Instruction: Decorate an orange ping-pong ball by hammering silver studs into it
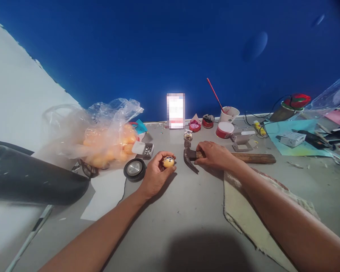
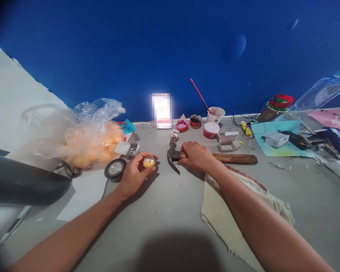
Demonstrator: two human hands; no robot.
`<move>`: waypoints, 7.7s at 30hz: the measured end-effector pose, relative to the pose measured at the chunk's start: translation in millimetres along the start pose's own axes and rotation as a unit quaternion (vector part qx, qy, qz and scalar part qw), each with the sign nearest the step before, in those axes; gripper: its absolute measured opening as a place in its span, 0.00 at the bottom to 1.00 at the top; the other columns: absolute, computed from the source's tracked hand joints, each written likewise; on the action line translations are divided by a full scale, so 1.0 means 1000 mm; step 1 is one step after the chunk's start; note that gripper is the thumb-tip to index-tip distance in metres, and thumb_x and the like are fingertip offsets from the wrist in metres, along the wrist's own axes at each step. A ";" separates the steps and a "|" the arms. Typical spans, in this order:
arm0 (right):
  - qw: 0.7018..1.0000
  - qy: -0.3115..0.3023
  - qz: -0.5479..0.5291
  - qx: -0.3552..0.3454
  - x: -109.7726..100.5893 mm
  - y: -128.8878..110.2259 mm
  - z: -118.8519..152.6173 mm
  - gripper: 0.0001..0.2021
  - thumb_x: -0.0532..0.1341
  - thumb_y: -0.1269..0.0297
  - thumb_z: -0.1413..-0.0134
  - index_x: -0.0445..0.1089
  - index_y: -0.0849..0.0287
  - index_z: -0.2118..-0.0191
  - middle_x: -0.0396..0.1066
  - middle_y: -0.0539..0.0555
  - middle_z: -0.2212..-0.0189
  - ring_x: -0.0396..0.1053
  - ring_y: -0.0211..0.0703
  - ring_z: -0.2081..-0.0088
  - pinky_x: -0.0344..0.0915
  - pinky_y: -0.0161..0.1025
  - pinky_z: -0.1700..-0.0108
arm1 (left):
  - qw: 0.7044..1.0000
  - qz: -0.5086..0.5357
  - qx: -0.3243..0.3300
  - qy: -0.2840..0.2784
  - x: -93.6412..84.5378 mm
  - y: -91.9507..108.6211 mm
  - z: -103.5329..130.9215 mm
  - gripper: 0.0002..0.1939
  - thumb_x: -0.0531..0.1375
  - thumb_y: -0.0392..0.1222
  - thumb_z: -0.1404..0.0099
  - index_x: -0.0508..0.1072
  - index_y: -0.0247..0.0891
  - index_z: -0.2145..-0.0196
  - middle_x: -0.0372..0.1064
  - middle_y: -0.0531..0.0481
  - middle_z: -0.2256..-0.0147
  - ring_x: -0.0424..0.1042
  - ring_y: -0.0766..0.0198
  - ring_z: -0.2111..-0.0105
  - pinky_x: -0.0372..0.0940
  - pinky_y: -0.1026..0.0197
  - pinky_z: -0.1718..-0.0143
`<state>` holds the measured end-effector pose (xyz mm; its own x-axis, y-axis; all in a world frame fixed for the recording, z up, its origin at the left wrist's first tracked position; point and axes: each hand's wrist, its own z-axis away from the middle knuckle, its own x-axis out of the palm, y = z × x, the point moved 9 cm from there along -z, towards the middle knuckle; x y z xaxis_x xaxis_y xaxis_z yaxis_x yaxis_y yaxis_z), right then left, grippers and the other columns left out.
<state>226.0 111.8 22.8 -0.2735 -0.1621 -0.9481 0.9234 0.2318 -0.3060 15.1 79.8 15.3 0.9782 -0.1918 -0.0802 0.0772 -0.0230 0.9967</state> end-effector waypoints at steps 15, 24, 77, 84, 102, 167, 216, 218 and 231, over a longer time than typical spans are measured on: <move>0.970 0.238 0.014 -0.041 -0.060 -0.052 0.031 0.20 0.61 0.44 0.37 0.76 0.57 0.64 0.77 0.57 0.71 0.70 0.47 0.71 0.51 0.41 0.69 | 0.997 0.071 -0.038 0.007 0.003 -0.017 -0.003 0.19 0.72 0.40 0.45 0.76 0.40 0.56 0.71 0.53 0.66 0.69 0.67 0.67 0.67 0.63 0.64; 0.961 0.258 0.028 -0.097 -0.059 -0.073 0.044 0.17 0.60 0.49 0.36 0.79 0.55 0.54 0.80 0.57 0.68 0.70 0.47 0.69 0.50 0.41 0.69 | 0.997 0.061 -0.025 -0.036 0.008 -0.003 -0.004 0.12 0.69 0.43 0.40 0.76 0.37 0.59 0.71 0.53 0.71 0.66 0.67 0.72 0.62 0.63 0.69; 0.928 0.334 0.012 -0.164 -0.068 -0.082 0.059 0.15 0.60 0.54 0.36 0.80 0.55 0.55 0.81 0.53 0.69 0.72 0.42 0.71 0.56 0.38 0.68 | 0.995 0.090 -0.047 -0.019 0.008 -0.011 -0.002 0.18 0.73 0.39 0.47 0.76 0.36 0.60 0.74 0.54 0.70 0.68 0.69 0.73 0.63 0.65 0.72; 0.938 0.315 0.019 -0.146 -0.065 -0.081 0.055 0.14 0.61 0.53 0.37 0.81 0.55 0.58 0.80 0.52 0.71 0.71 0.43 0.73 0.54 0.39 0.70 | 0.992 0.115 -0.049 -0.015 0.009 -0.010 -0.002 0.20 0.74 0.38 0.49 0.75 0.38 0.59 0.75 0.53 0.66 0.72 0.66 0.68 0.66 0.63 0.66; 0.946 0.297 0.034 -0.125 -0.067 -0.078 0.052 0.17 0.60 0.50 0.38 0.79 0.56 0.68 0.76 0.52 0.77 0.65 0.40 0.78 0.46 0.39 0.72 | 0.995 0.084 -0.031 -0.033 0.014 -0.010 0.000 0.17 0.73 0.38 0.47 0.73 0.38 0.61 0.75 0.54 0.66 0.72 0.66 0.68 0.67 0.63 0.65; 0.995 0.029 -0.029 -0.090 -0.001 -0.032 0.000 0.10 0.66 0.59 0.40 0.76 0.58 0.58 0.75 0.56 0.61 0.70 0.48 0.56 0.56 0.38 0.61 | 0.991 -0.046 -0.005 -0.127 0.018 -0.001 0.006 0.08 0.58 0.44 0.36 0.71 0.37 0.64 0.72 0.50 0.69 0.63 0.65 0.72 0.59 0.61 0.68; 0.963 0.055 0.089 -0.247 0.007 -0.217 -0.099 0.13 0.67 0.66 0.40 0.78 0.66 0.51 0.80 0.69 0.56 0.78 0.61 0.53 0.74 0.49 0.56 | 0.969 -0.185 0.057 -0.151 0.032 -0.003 0.009 0.09 0.59 0.41 0.37 0.78 0.35 0.68 0.74 0.49 0.70 0.71 0.56 0.66 0.65 0.60 0.64; 0.964 0.050 0.084 -0.246 0.009 -0.216 -0.101 0.14 0.68 0.64 0.41 0.78 0.66 0.51 0.80 0.69 0.56 0.78 0.62 0.52 0.73 0.50 0.55 | 0.969 -0.188 0.057 -0.151 0.032 -0.001 0.009 0.10 0.59 0.43 0.37 0.77 0.35 0.68 0.73 0.49 0.72 0.70 0.56 0.66 0.64 0.60 0.65; 0.975 0.059 0.014 -0.212 -0.001 -0.209 -0.104 0.13 0.58 0.70 0.35 0.78 0.61 0.51 0.80 0.64 0.53 0.76 0.55 0.51 0.70 0.46 0.54 | 0.964 -0.195 0.066 -0.168 0.034 0.001 0.009 0.09 0.57 0.42 0.36 0.73 0.36 0.69 0.71 0.51 0.70 0.68 0.60 0.68 0.61 0.60 0.66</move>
<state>5.5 163.6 78.2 -0.3024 -0.0455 -0.9521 0.7428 0.6147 -0.2653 46.8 64.5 13.5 0.7605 -0.4491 -0.4689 0.3796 -0.2783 0.8823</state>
